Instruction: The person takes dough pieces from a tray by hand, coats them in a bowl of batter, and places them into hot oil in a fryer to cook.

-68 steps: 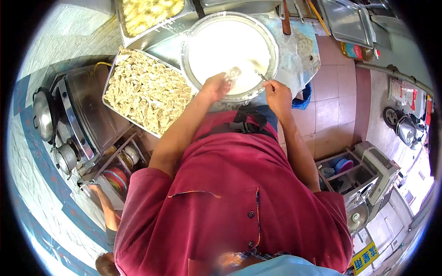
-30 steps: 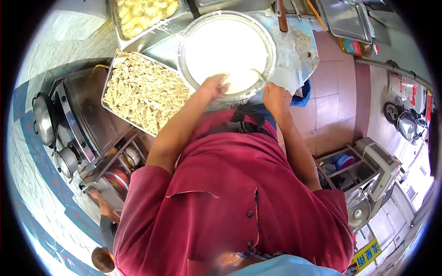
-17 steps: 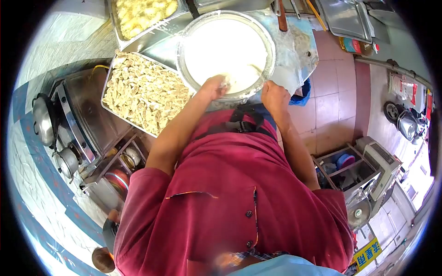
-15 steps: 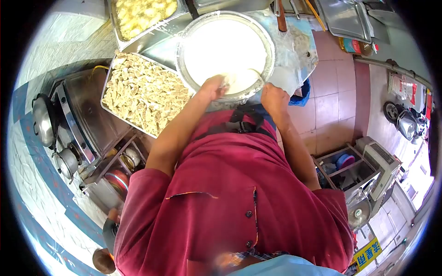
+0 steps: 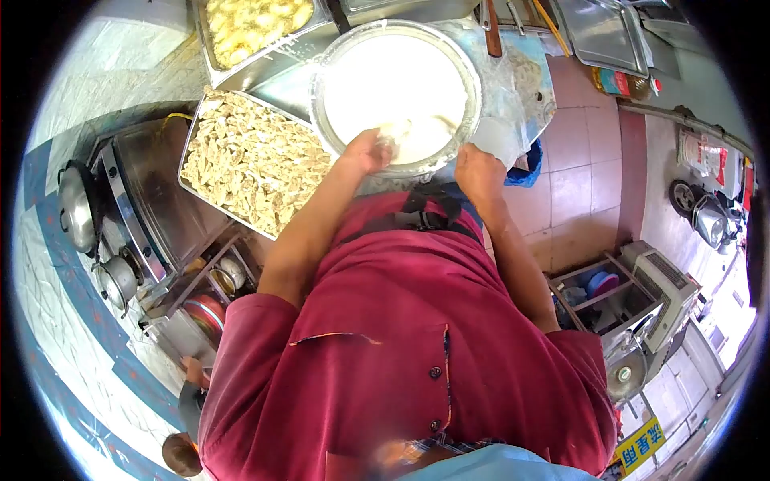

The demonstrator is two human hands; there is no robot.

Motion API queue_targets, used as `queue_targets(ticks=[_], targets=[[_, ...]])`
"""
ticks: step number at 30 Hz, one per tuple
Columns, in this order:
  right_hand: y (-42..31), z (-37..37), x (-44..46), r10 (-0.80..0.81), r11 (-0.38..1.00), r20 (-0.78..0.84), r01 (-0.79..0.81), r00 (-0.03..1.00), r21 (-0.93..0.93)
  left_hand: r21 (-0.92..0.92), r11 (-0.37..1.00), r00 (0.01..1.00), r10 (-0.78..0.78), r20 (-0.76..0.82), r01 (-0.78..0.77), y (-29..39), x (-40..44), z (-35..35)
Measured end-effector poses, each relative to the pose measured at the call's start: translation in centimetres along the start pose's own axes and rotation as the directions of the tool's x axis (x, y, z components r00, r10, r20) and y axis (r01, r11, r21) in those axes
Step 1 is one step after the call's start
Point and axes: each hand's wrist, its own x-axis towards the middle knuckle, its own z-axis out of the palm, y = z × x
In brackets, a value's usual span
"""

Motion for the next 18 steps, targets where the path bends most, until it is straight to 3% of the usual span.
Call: queue_targets(ticks=[2, 4, 8, 11, 14, 18], targets=[[1.0, 1.5, 0.0, -0.003, 0.995, 0.103, 0.013, 0.995, -0.103, 0.004, 1.000, 0.999, -0.011, 0.049, 0.011, 0.1, 0.0, -0.4], [0.8, 1.3, -0.4, 0.025, 1.000, 0.057, -0.024, 0.998, -0.015, -0.024, 1.000, 0.999, -0.013, 0.041, 0.014, 0.2, -0.3, -0.3], [-0.8, -1.0, -1.2, -0.056, 0.925, 0.000, 0.052, 0.998, 0.377, -0.083, 0.993, 0.996, -0.079, 0.042, 0.083, 0.7, -0.5, -0.1], [-1.5, -1.3, -0.9, -0.074, 0.960, -0.028, 0.079, 0.997, 0.270, -0.029, 0.995, 0.994, -0.099, 0.041, 0.100, 0.6, -0.7, 0.5], [-1.1, -1.2, 0.0, 0.022, 0.993, -0.112, -0.008, 0.993, 0.116, -0.073, 0.995, 0.996, -0.065, 0.060, 0.069, 0.5, -0.7, 0.0], [0.8, 1.3, 0.0, -0.052, 0.998, -0.009, 0.052, 0.999, -0.037, -0.117, 0.993, 0.996, -0.010, 0.091, 0.021, 0.7, 0.3, -1.1]])
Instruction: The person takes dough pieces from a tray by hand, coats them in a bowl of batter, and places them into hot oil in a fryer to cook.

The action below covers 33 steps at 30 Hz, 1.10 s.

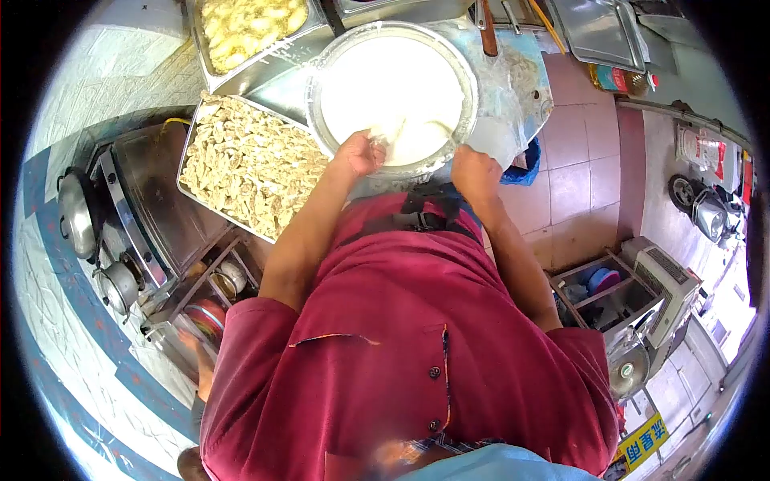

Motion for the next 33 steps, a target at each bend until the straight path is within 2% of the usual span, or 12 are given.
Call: queue_targets(ticks=[2, 5, 8, 11, 14, 17, 20, 22, 25, 27, 30, 33], targets=[[0.4, 1.1, -0.3, -0.002, 0.999, 0.062, 0.005, 0.998, -0.050, -0.019, 1.000, 1.000, -0.018, 0.012, 0.018, 0.2, -0.1, -0.4], [-0.5, 0.1, -0.7, 0.024, 0.989, -0.044, -0.017, 0.999, 0.149, -0.028, 1.000, 0.999, -0.015, -0.036, 0.014, 0.1, -0.3, -0.3], [-2.4, -3.1, -0.9, -0.047, 0.898, -0.009, 0.046, 0.999, 0.438, -0.047, 0.998, 0.998, -0.042, -0.045, 0.040, 0.0, -0.4, 0.3], [-2.4, -3.1, -0.2, 0.042, 0.959, -0.023, -0.034, 0.999, 0.282, -0.016, 0.996, 0.997, -0.082, 0.013, 0.082, 0.1, 0.0, 0.1], [-1.6, -2.2, 0.6, 0.161, 0.936, -0.044, -0.139, 0.986, 0.323, -0.002, 0.998, 0.995, -0.064, 0.077, 0.064, 0.2, -0.7, 0.3], [-0.1, 2.7, -0.1, 0.024, 0.969, -0.001, -0.023, 1.000, 0.247, 0.040, 0.998, 0.994, -0.048, 0.099, 0.044, -0.2, -1.3, 0.6], [-1.5, 3.2, 0.6, -0.010, 0.733, 0.499, -0.333, 0.866, 0.593, 0.025, 0.999, 0.997, -0.023, 0.070, 0.021, -1.1, -2.0, 1.6], [-2.7, 1.6, 1.3, 0.097, 0.449, 0.510, -0.495, 0.855, 0.744, 0.031, 0.999, 0.994, -0.021, 0.110, 0.018, -1.1, -2.0, 1.4], [-2.0, -0.2, 3.0, 0.165, 0.094, 0.527, -0.545, 0.834, 0.833, 0.061, 0.998, 0.979, 0.005, 0.202, -0.018, -0.6, -1.9, 0.8], [-0.3, 1.6, 2.6, 0.086, 0.242, 0.419, -0.426, 0.904, 0.872, 0.031, 0.999, 0.958, -0.022, 0.286, 0.013, -0.2, -1.6, 0.1], [-1.7, 1.1, 1.9, 0.051, 0.522, 0.581, -0.517, 0.812, 0.678, 0.017, 0.995, 0.985, 0.098, 0.143, -0.101, -1.1, -3.0, 2.4], [-2.2, 0.5, 2.4, 0.037, 0.157, 0.636, -0.633, 0.771, 0.758, 0.014, 0.999, 0.980, 0.032, 0.195, -0.035, -0.7, -2.2, 1.2]])
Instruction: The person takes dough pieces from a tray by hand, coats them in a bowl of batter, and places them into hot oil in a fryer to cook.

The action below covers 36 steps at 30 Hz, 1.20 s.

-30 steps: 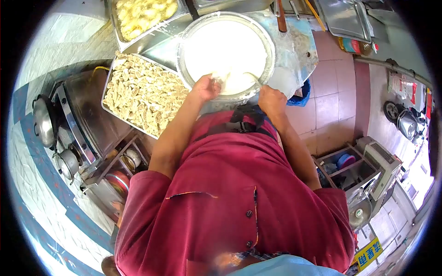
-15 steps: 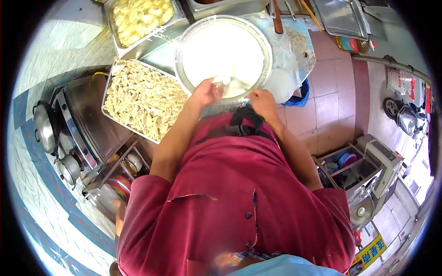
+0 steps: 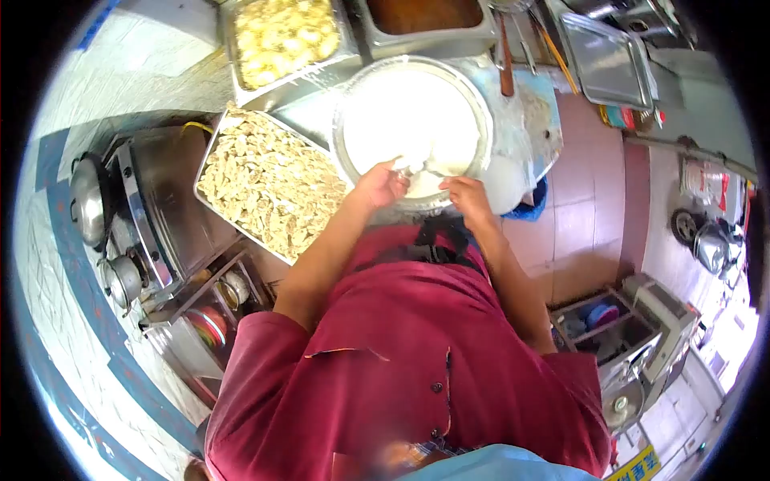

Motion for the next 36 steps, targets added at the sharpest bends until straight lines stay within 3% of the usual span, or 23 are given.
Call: queue_targets(ticks=[2, 3, 5, 7, 8, 12, 15, 18, 20, 21, 22, 24, 26, 30, 34, 36], targets=[[0.0, -1.9, 1.2, -0.022, 0.970, 0.005, 0.020, 1.000, 0.243, 0.018, 1.000, 1.000, -0.003, 0.016, 0.002, 0.2, -0.3, -0.1], [-1.0, -1.7, 0.8, -0.023, 0.969, -0.036, 0.032, 0.999, 0.247, 0.030, 1.000, 1.000, 0.009, 0.016, -0.009, 0.3, -0.6, 0.0], [0.1, -1.5, 1.0, -0.134, 0.990, -0.093, 0.129, 0.987, -0.060, 0.057, 0.998, 0.999, 0.024, 0.023, -0.025, 0.2, -0.6, 0.1], [0.8, -0.2, 0.4, -0.195, 0.896, 0.010, 0.182, 0.981, -0.406, 0.107, 0.992, 0.998, 0.069, -0.012, -0.068, 0.0, -0.4, -0.2], [0.5, 0.3, 0.0, -0.123, 0.893, 0.022, 0.120, 0.992, -0.433, 0.105, 0.993, 0.998, 0.059, -0.031, -0.055, -0.1, -0.3, -0.6], [0.1, -1.1, 1.3, -0.178, 0.979, -0.136, 0.162, 0.975, -0.121, 0.114, 0.989, 0.995, 0.094, -0.022, -0.091, 1.5, -2.3, -0.5], [0.1, -3.1, 1.8, -0.191, 0.958, -0.169, 0.147, 0.967, -0.246, 0.099, 0.968, 0.970, 0.239, -0.055, -0.232, 5.7, -3.0, -1.9], [1.1, -3.8, 1.1, -0.180, 0.957, -0.154, 0.137, 0.972, -0.257, 0.202, 0.894, 0.914, 0.405, 0.022, -0.401, 13.5, -5.8, -1.9], [2.7, -4.1, 1.3, -0.182, 0.951, -0.139, 0.138, 0.973, -0.277, 0.343, 0.840, 0.869, 0.481, -0.114, -0.420, 18.0, -10.1, 2.5], [3.3, -4.1, 1.4, -0.192, 0.941, -0.138, 0.142, 0.972, -0.307, 0.324, 0.819, 0.831, 0.538, -0.141, -0.474, 21.3, -9.7, 1.5], [3.8, -4.1, 1.4, -0.202, 0.930, -0.138, 0.146, 0.970, -0.336, 0.398, 0.730, 0.779, 0.624, -0.056, -0.556, 23.2, -10.9, 2.5], [4.2, -3.8, 1.2, -0.192, 0.935, -0.150, 0.134, 0.970, -0.330, 0.445, 0.680, 0.713, 0.691, -0.122, -0.583, 28.0, -11.0, 2.2], [4.3, -3.5, 1.0, -0.199, 0.935, -0.157, 0.140, 0.967, -0.325, 0.610, 0.635, 0.652, 0.718, -0.242, -0.473, 31.6, -10.7, 2.9], [4.2, -3.4, 1.0, -0.275, 0.919, -0.170, 0.207, 0.946, -0.336, 0.789, 0.494, 0.583, 0.782, -0.220, -0.365, 31.8, -11.5, 6.1], [3.2, -4.0, 0.3, -0.291, 0.906, -0.214, 0.197, 0.932, -0.373, 0.753, 0.425, 0.556, 0.826, -0.094, -0.503, 29.4, -13.2, 5.2], [3.4, -4.6, 0.7, -0.335, 0.865, -0.171, 0.231, 0.927, -0.446, 0.774, 0.334, 0.423, 0.901, -0.095, -0.538, 25.9, -14.3, 3.9]])
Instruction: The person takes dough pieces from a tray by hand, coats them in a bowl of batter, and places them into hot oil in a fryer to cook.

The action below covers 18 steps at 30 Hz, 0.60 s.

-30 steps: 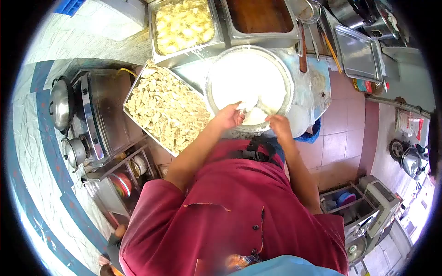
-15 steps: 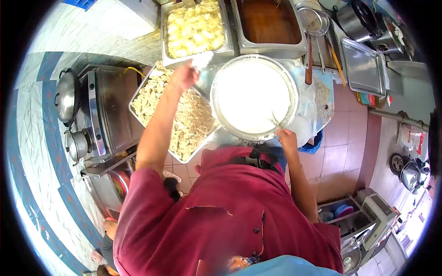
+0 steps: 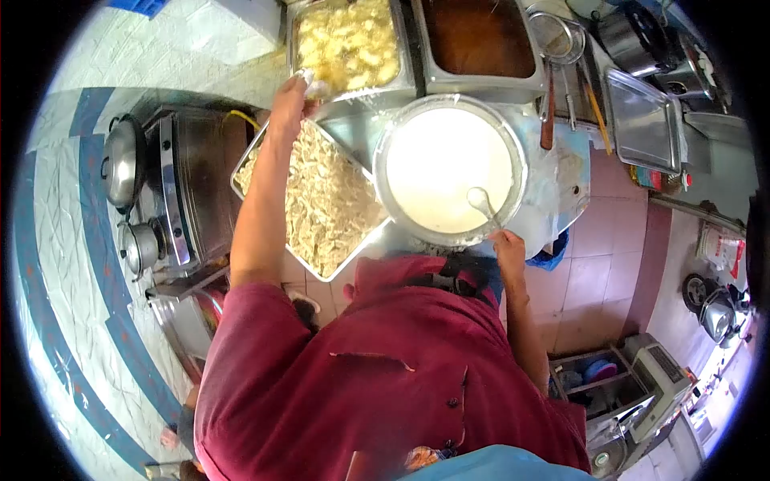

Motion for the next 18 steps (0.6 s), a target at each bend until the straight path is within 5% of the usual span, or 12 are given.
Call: queue_targets(ticks=[5, 8, 13, 15, 18], targets=[[-0.4, 0.1, 0.1, -0.090, 0.969, 0.060, 0.101, 0.994, -0.224, 0.063, 0.998, 0.993, 0.014, -0.114, -0.006, -7.6, -8.5, -4.6], [-1.3, 1.0, -0.2, -0.392, 0.736, -0.007, 0.309, 0.920, -0.602, 0.133, 0.988, 0.989, -0.056, -0.134, 0.074, -14.4, -12.1, -7.8], [-4.2, 1.3, -0.2, -0.285, 0.782, 0.023, 0.246, 0.958, -0.573, 0.473, 0.857, 0.975, -0.135, -0.175, 0.203, -23.0, -17.2, -10.3], [-4.1, 1.6, -0.1, -0.285, 0.798, 0.018, 0.248, 0.958, -0.549, 0.773, 0.633, 0.992, 0.063, -0.109, 0.045, -22.9, -19.5, -9.3], [-3.3, 1.8, -0.1, -0.344, 0.805, 0.003, 0.297, 0.939, -0.513, 0.877, 0.477, 0.999, -0.002, -0.052, 0.047, -23.0, -20.6, -6.7]])
